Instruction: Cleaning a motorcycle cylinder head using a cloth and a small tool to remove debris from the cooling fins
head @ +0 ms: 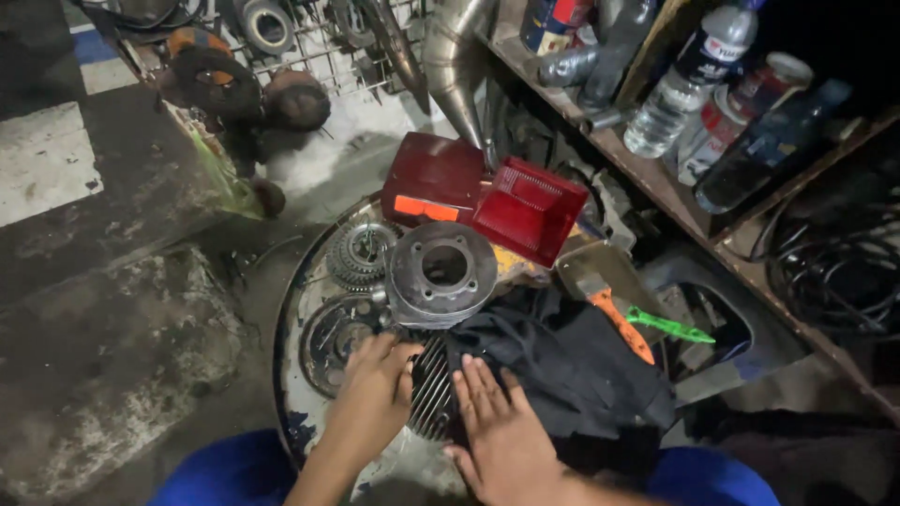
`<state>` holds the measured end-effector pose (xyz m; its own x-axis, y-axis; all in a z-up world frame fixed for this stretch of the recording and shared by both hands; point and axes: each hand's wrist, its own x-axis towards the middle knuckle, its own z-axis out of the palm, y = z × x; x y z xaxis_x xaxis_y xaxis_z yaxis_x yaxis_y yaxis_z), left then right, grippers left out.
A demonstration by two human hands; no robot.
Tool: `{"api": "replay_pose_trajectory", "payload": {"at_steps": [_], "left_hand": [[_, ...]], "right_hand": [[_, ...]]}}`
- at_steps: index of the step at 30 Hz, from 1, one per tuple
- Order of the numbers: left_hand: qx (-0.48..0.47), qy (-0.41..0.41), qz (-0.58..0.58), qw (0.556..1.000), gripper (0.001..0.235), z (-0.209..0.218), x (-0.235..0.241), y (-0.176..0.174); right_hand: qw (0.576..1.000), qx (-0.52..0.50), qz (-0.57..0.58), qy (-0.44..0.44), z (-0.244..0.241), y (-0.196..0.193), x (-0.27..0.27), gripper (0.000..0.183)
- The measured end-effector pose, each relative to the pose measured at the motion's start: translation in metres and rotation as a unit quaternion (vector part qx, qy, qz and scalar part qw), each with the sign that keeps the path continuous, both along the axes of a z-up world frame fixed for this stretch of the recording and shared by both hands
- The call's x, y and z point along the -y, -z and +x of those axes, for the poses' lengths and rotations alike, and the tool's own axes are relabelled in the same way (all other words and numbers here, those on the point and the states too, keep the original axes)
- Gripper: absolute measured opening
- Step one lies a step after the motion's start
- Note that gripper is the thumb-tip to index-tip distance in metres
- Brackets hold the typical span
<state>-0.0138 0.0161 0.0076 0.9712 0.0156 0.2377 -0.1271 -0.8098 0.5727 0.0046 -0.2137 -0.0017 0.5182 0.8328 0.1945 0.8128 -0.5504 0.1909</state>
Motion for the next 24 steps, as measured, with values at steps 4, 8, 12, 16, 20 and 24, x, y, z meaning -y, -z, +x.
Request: {"api": "replay_pose_trajectory", "payload": {"at_steps": [4,8,12,16,20,24], "left_hand": [[0.003,-0.019,-0.01,1.0,0.039,0.006,0.004,-0.001],[-0.005,0.006,-0.028,1.0,0.037,0.006,0.002,-0.01],[-0.027,0.008,-0.036,0.999,0.036,0.009,-0.003,-0.011],[-0.009,0.008,-0.035,0.999,0.035,0.011,-0.001,-0.01],[0.02,-0.012,0.047,0.999,0.041,0.016,0.008,-0.006],[-0.001,0.004,0.078,0.997,0.047,0.014,0.013,-0.02]], "right_hand": [[0.997,0.039,-0.016,-0.059,-0.013,0.026,0.006,0.099],[0.999,0.005,-0.01,-0.04,-0.003,0.013,0.008,0.102],[0.995,0.033,0.013,-0.088,-0.022,0.049,0.009,0.092],[0.996,0.02,0.012,-0.08,-0.016,0.034,0.01,0.086],[0.996,0.015,0.003,-0.089,-0.018,0.016,0.01,0.093],[0.991,-0.085,0.035,-0.098,-0.015,0.007,0.013,0.086]]}}
